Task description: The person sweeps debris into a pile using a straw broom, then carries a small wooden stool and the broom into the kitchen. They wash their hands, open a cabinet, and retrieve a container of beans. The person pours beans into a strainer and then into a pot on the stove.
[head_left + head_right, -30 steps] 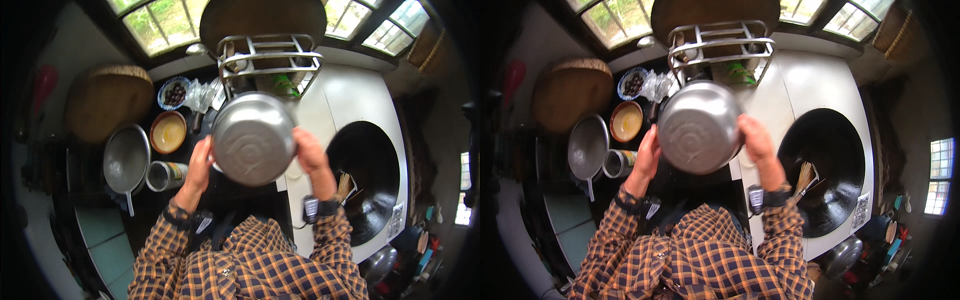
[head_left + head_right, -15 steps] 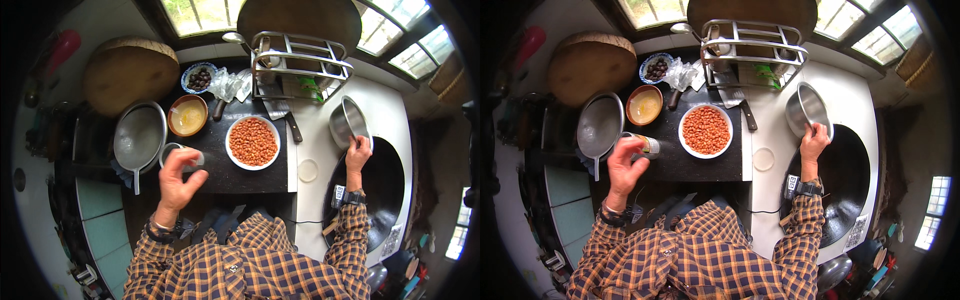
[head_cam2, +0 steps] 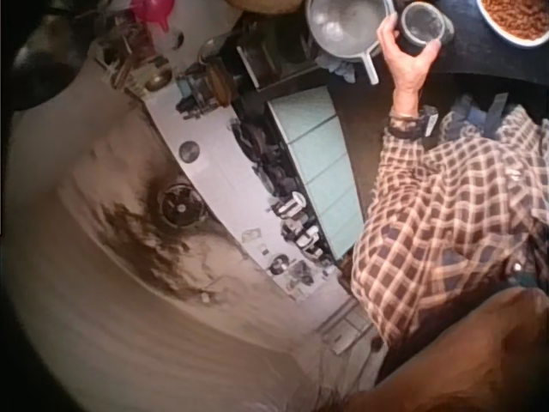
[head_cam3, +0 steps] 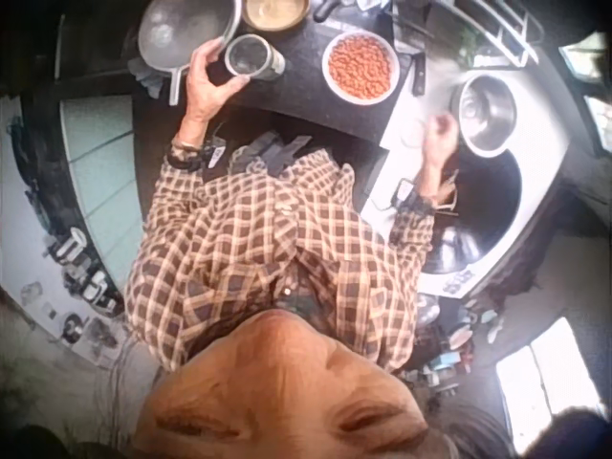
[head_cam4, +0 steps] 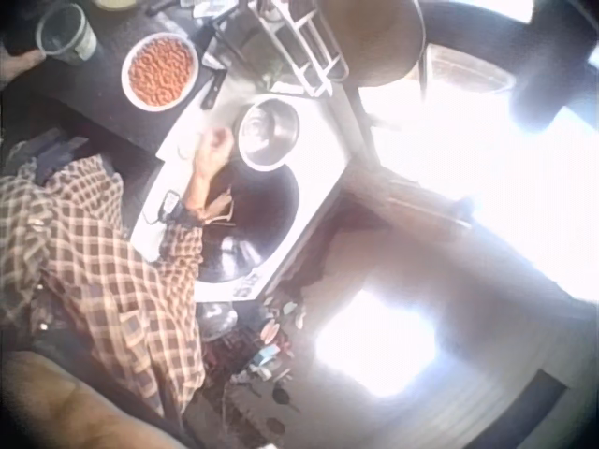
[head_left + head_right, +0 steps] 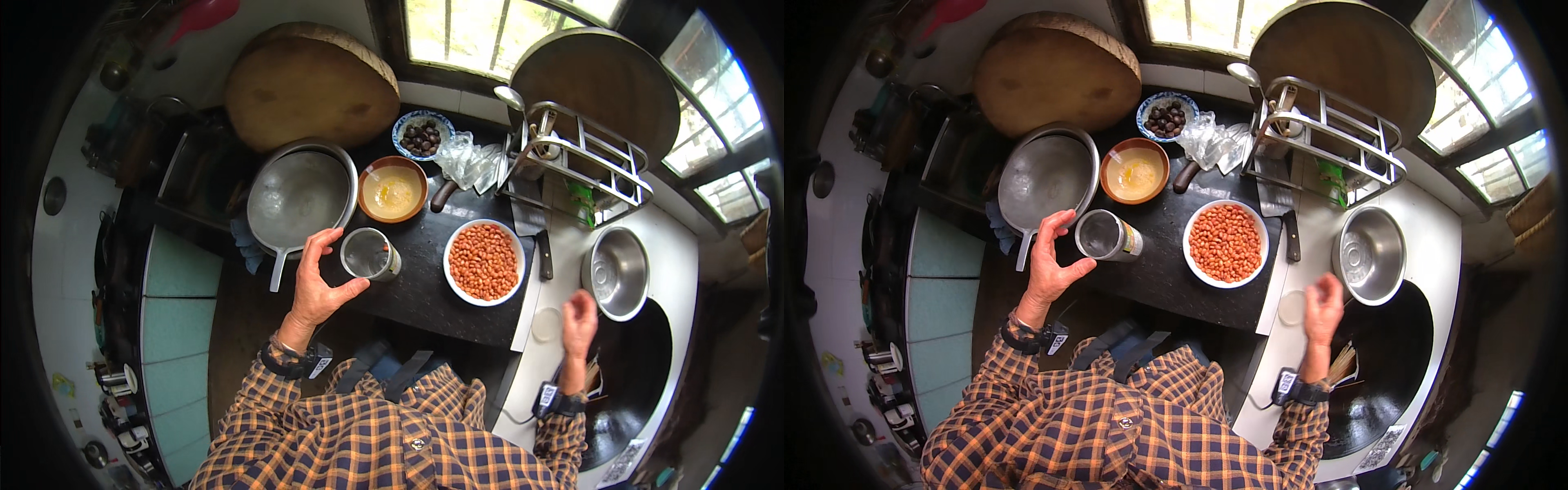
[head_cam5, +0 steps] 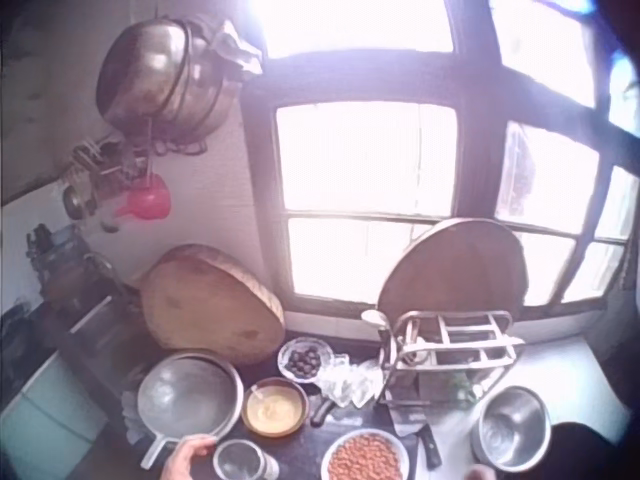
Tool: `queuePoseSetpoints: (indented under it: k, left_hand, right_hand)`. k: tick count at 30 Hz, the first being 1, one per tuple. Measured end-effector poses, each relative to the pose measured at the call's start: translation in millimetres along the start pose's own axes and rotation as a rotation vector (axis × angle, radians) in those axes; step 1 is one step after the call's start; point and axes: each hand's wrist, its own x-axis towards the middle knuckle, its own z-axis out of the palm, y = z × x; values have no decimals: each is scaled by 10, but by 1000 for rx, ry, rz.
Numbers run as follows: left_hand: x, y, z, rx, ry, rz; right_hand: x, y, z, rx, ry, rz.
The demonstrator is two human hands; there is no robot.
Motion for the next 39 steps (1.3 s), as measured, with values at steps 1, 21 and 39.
queuePoseSetpoints:
  k: [1, 21, 39]
  left_hand:
    - [-3, -29, -10, -38, -26, -7]
    - [314, -359, 233, -195, -249, 78]
    - [954, -22, -2233, -150, 79, 161]
  right_hand:
    - [-140, -24, 217, 199, -103, 250]
    - [-566, -290, 1447, 925, -288, 603]
    - [-361, -2581, 2285, 853, -646, 380]
